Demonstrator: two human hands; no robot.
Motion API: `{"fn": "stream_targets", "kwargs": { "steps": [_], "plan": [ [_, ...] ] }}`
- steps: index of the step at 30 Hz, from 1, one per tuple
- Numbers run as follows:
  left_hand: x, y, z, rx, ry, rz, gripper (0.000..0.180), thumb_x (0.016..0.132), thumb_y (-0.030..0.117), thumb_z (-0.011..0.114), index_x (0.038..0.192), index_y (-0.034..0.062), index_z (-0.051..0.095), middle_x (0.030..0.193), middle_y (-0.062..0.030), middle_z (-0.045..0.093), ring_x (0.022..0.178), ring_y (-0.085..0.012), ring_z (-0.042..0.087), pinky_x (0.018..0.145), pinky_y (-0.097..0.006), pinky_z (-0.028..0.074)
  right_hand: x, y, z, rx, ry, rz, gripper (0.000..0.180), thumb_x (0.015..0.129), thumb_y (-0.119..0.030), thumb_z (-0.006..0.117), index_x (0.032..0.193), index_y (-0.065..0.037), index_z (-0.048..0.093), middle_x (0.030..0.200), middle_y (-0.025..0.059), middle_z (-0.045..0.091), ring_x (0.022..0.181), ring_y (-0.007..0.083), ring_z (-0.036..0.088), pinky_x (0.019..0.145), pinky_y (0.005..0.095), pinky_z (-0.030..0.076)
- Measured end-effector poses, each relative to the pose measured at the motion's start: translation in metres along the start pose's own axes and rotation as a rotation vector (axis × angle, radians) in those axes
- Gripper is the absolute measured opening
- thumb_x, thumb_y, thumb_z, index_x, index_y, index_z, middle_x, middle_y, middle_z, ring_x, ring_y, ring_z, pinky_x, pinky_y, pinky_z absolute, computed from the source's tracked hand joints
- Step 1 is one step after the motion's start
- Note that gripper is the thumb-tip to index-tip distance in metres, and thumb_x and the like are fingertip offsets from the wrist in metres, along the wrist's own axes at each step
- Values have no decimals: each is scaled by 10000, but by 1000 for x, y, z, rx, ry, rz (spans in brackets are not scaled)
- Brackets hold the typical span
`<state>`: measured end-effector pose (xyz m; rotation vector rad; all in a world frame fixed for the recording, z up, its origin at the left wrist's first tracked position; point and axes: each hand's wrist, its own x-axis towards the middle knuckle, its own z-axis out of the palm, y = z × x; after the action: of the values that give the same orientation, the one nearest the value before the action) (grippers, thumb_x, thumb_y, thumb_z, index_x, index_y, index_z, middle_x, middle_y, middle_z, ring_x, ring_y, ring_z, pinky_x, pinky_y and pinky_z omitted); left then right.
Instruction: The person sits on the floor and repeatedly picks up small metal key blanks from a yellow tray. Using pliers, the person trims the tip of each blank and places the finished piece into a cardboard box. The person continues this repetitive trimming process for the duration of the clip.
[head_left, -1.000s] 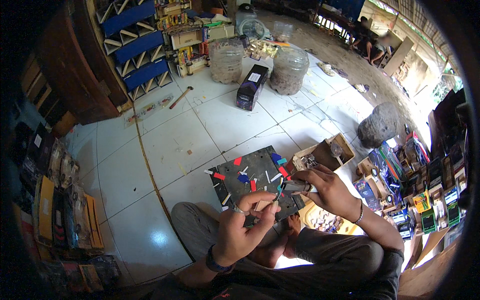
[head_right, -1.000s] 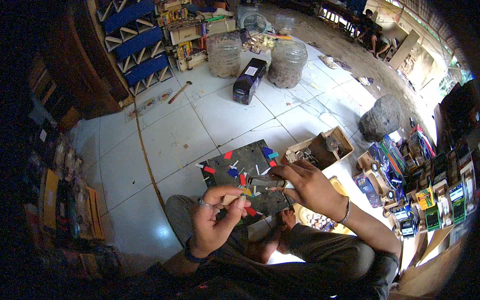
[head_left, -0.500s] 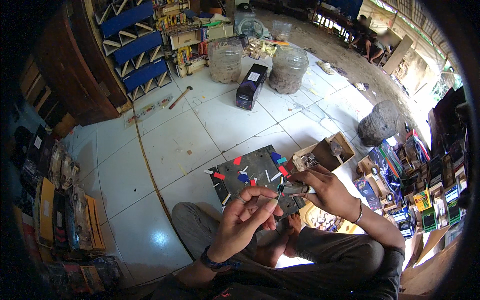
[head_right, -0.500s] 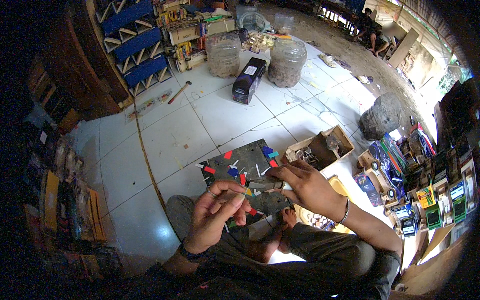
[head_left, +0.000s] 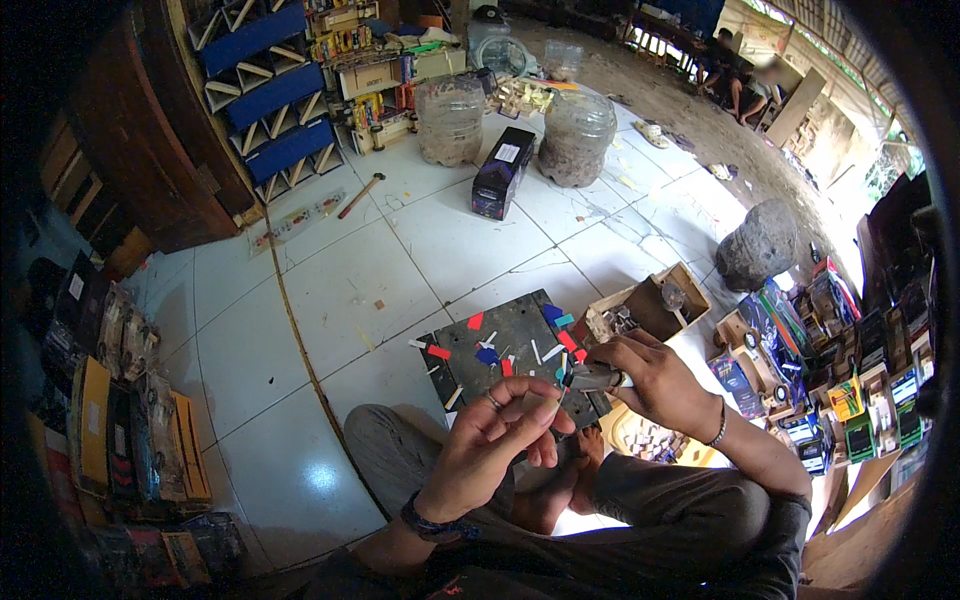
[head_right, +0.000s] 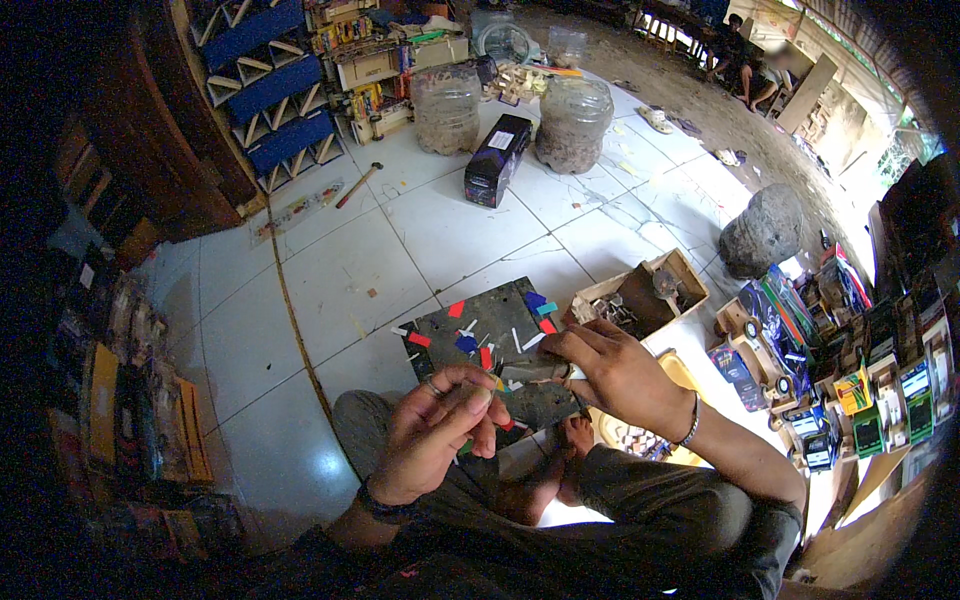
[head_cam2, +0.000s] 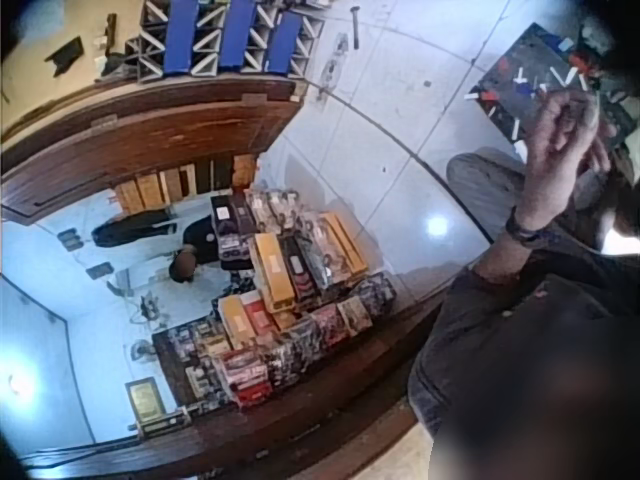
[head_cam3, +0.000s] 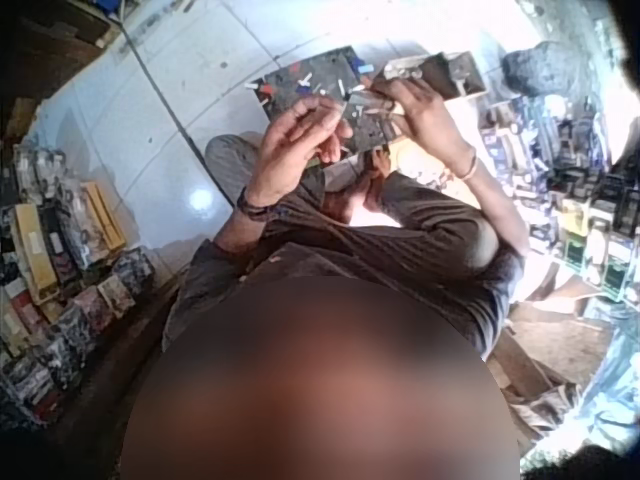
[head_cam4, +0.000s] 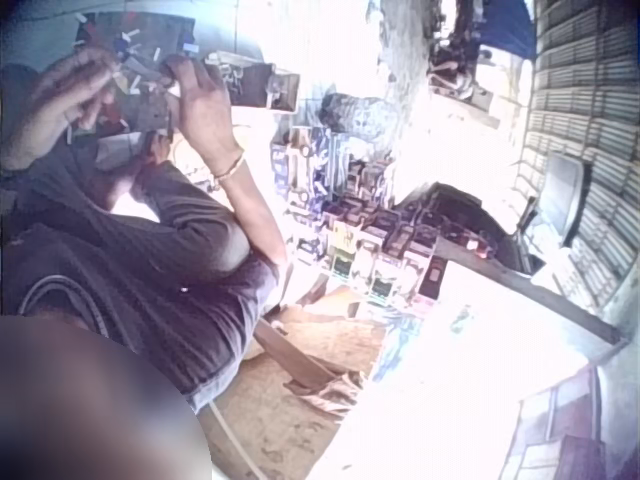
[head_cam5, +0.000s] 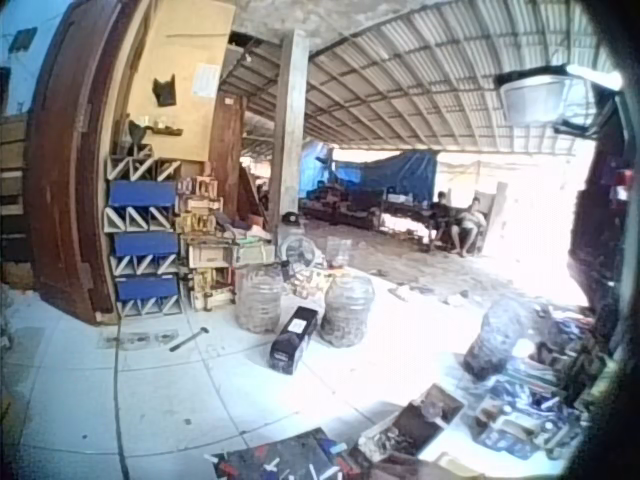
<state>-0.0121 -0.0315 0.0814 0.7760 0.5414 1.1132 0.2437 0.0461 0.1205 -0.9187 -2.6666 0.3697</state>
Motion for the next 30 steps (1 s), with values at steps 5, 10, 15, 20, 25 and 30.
{"fn": "stream_targets", "kwargs": {
  "steps": [5,10,15,20,25,30],
  "plan": [
    [0,-3,0,-10,14,-14,279,1079,194,608,1303,30,578,1042,-113,718,775,-104,656,717,-243,537,-3,2,1,-52,-19,5,469,865,-172,735,1288,-64,562,1249,149,640,1224,359,611,1077,478,474],
    [1,-4,1,-39,4,-7,286,1078,210,613,1293,23,585,1044,-121,717,798,-120,671,742,-268,558,-2,3,2,-60,-19,3,497,833,-143,745,1286,-58,558,1257,143,634,1237,359,605,1099,479,465],
    [1,-8,4,-25,74,-19,245,1077,167,592,1290,47,599,1025,-122,697,784,-159,659,712,-306,554,1,4,2,-56,25,-18,443,831,-119,743,1229,-34,568,1191,147,650,1123,387,631,1010,478,501],
    [1,-11,4,-25,87,-23,286,1075,248,621,1283,52,603,1060,-89,726,812,-134,698,764,-273,530,2,4,5,-52,65,-19,414,834,-129,747,1195,-22,574,1140,153,657,1057,402,647,964,477,517],
    [1,-14,5,-37,102,-6,288,1075,249,621,1285,52,602,1062,-89,730,825,-139,705,772,-277,531,0,4,5,-46,-1,39,498,835,-152,746,1284,-47,556,1242,173,646,1183,404,617,1069,475,484],
    [3,-11,3,14,114,67,252,1061,181,635,1255,26,595,1055,-118,730,849,-132,706,758,-267,560,2,2,3,-13,-8,46,436,894,-207,730,1268,-45,575,1199,182,663,1152,412,632,1051,477,494]
  ]
}}
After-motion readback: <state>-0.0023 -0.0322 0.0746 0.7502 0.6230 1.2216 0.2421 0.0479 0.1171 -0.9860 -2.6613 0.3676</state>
